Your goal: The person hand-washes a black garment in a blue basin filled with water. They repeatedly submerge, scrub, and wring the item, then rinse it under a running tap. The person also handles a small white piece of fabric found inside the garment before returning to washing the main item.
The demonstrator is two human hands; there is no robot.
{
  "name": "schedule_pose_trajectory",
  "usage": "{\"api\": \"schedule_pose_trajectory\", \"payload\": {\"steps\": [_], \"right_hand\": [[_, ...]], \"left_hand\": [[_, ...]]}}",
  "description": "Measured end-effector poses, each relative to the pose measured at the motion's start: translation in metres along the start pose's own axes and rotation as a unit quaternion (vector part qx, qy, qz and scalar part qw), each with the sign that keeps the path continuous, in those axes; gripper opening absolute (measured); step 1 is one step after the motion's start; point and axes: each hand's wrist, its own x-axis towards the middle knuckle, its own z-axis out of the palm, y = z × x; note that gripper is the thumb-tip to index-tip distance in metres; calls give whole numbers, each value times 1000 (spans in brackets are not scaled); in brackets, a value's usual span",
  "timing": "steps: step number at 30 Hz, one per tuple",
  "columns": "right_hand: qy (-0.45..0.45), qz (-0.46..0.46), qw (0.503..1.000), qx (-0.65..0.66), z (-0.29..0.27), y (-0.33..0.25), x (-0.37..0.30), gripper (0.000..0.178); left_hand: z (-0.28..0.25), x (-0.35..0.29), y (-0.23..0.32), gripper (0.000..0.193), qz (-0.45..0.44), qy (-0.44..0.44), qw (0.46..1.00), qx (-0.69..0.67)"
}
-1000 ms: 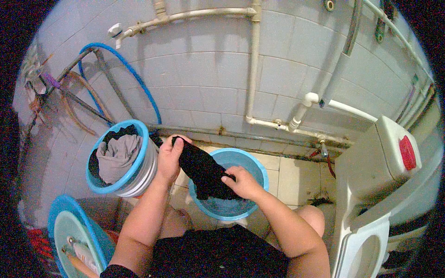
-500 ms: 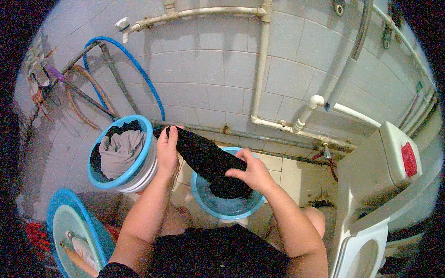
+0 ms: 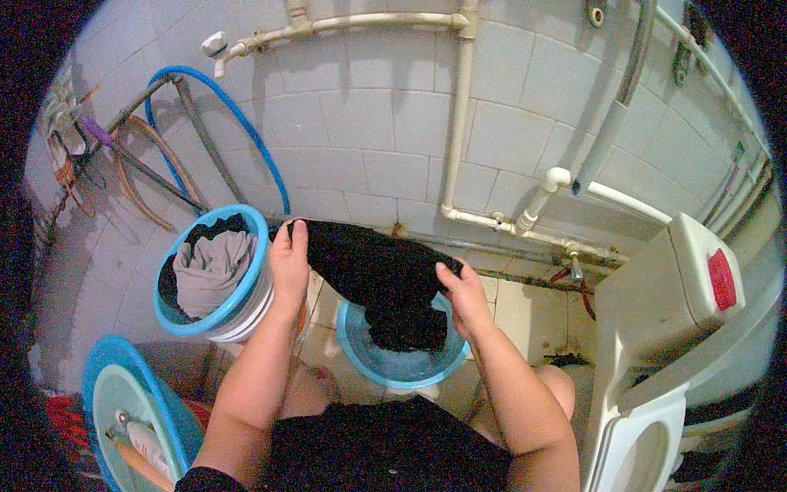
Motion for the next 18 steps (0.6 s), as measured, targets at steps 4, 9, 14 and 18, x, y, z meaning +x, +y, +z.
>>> {"api": "schedule_pose_trajectory", "payload": {"steps": [4, 9, 14, 18], "right_hand": [[-9, -78, 994, 75, 9, -19, -4, 24], [-62, -57, 986, 143, 18, -22, -6, 26], [-145, 23, 979, 141, 47, -4, -11, 47], [-143, 20, 969, 202, 47, 4, -8, 72]], "left_hand": [[-1, -4, 11, 33, 39, -68, 966, 245], [18, -7, 8, 34, -2, -100, 992, 71], [49, -31, 6, 31, -143, -192, 956, -171], [61, -40, 15, 25, -151, -304, 926, -163]]}}
